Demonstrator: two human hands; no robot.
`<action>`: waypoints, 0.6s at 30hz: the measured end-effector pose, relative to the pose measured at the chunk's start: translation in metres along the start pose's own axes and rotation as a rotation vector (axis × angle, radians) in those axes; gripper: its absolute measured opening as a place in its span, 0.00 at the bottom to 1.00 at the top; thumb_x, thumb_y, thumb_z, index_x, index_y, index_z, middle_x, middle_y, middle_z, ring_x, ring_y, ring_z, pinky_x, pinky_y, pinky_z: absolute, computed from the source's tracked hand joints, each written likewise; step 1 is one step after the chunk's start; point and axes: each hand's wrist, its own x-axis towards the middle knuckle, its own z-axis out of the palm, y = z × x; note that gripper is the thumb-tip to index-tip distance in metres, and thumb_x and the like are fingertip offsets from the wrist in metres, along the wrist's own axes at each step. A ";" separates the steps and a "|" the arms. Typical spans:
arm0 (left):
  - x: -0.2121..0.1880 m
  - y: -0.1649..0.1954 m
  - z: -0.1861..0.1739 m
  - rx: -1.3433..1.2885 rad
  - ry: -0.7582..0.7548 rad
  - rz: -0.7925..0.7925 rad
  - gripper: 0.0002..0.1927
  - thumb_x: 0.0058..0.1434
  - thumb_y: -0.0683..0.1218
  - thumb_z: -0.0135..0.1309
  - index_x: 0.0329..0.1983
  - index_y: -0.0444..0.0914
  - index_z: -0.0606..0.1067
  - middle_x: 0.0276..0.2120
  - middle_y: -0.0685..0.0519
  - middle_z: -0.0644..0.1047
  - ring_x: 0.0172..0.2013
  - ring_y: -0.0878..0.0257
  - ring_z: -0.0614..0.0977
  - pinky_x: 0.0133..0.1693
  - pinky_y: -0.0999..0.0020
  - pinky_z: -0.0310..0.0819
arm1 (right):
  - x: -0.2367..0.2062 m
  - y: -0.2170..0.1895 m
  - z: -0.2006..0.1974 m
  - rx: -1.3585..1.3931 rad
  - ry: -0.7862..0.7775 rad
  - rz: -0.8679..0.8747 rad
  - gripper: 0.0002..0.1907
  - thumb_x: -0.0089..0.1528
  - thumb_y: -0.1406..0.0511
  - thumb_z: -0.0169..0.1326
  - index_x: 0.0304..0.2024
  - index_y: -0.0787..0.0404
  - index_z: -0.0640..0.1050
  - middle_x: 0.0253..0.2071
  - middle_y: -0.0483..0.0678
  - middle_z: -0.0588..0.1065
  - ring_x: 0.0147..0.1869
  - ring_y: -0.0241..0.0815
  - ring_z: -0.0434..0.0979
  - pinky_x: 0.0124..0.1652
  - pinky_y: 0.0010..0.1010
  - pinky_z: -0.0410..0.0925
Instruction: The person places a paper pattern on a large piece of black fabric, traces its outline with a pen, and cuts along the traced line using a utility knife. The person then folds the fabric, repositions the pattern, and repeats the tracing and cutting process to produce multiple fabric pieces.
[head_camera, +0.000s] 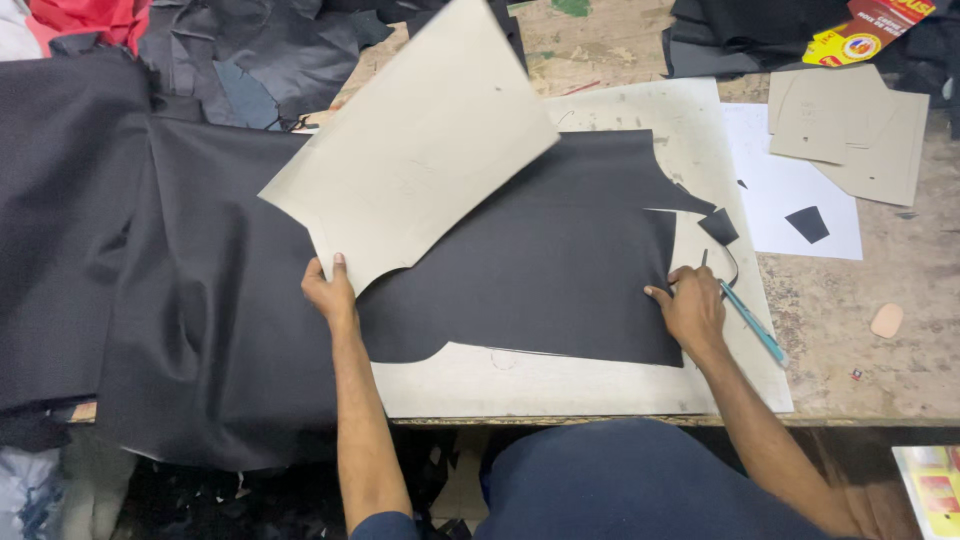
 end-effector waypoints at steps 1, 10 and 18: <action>0.004 -0.001 0.004 0.077 0.051 -0.015 0.07 0.64 0.42 0.60 0.37 0.32 0.77 0.34 0.46 0.82 0.34 0.57 0.81 0.40 0.59 0.74 | 0.002 -0.003 0.001 0.012 -0.097 0.044 0.26 0.61 0.54 0.63 0.51 0.70 0.82 0.46 0.65 0.79 0.50 0.57 0.81 0.50 0.43 0.73; 0.010 -0.016 0.043 0.525 0.331 -0.109 0.12 0.63 0.48 0.61 0.44 0.35 0.77 0.39 0.45 0.82 0.40 0.45 0.84 0.39 0.49 0.74 | 0.028 -0.011 0.004 0.787 -0.285 0.035 0.31 0.67 0.62 0.51 0.68 0.71 0.61 0.57 0.63 0.73 0.59 0.54 0.78 0.56 0.40 0.72; 0.023 -0.039 0.052 0.613 0.367 -0.107 0.14 0.63 0.49 0.60 0.46 0.36 0.77 0.44 0.47 0.81 0.42 0.45 0.84 0.40 0.49 0.75 | 0.047 0.069 -0.045 0.681 -0.003 -0.006 0.22 0.73 0.59 0.48 0.62 0.69 0.74 0.44 0.51 0.76 0.41 0.40 0.72 0.39 0.33 0.66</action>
